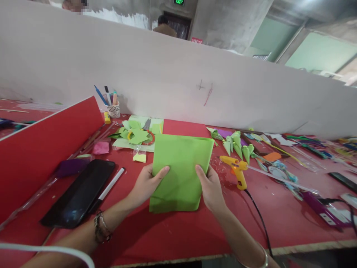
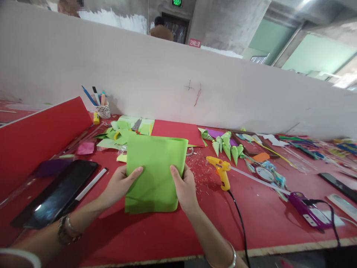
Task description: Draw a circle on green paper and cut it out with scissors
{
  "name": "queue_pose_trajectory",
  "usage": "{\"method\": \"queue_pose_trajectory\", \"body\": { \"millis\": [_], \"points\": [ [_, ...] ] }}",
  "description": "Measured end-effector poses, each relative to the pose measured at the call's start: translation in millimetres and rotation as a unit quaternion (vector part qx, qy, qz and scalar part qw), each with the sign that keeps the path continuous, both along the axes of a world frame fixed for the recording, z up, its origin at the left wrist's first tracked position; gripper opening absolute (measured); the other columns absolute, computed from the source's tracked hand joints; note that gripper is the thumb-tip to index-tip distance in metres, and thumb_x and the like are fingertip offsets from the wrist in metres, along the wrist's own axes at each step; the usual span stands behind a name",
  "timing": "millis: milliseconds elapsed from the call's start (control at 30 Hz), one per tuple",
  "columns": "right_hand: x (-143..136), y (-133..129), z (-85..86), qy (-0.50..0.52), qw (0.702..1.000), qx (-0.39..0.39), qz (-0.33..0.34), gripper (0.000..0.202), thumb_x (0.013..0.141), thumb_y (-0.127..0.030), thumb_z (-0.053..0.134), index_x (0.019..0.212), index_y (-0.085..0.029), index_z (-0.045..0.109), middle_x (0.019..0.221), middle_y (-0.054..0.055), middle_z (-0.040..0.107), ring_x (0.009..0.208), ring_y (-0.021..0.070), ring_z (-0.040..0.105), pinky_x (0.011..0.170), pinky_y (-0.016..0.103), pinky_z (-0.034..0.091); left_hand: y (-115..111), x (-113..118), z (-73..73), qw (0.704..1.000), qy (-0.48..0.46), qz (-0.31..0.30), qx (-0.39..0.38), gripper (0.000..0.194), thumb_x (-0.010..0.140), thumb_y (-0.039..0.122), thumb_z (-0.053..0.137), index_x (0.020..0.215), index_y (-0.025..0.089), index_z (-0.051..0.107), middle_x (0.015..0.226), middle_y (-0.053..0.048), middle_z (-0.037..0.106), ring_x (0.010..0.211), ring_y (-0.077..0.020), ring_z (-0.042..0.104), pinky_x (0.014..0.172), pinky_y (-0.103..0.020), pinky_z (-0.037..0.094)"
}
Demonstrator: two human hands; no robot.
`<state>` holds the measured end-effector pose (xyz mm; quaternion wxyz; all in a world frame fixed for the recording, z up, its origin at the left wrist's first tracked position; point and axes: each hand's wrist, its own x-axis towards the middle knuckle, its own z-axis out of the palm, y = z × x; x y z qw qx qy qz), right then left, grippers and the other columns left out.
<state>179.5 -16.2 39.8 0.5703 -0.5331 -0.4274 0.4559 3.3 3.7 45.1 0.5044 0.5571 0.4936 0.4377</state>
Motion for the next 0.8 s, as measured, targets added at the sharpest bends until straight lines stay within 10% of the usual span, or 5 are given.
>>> {"method": "queue_pose_trajectory", "body": {
  "millis": [800],
  "points": [
    [2,-13,11.4,-0.090,0.996,-0.024,-0.011,0.039,0.066,-0.043,0.065,0.092,-0.014,0.059,0.093,0.010,0.068,0.081,0.0256,0.064,0.066,0.034,0.051,-3,-1,-0.4,0.995,-0.058,-0.050,-0.067,0.037,0.071,0.049,0.058,0.076,0.013,0.064,0.075,-0.006,0.069,0.061,-0.0156,0.061,0.051,-0.022,0.046]
  ]
}}
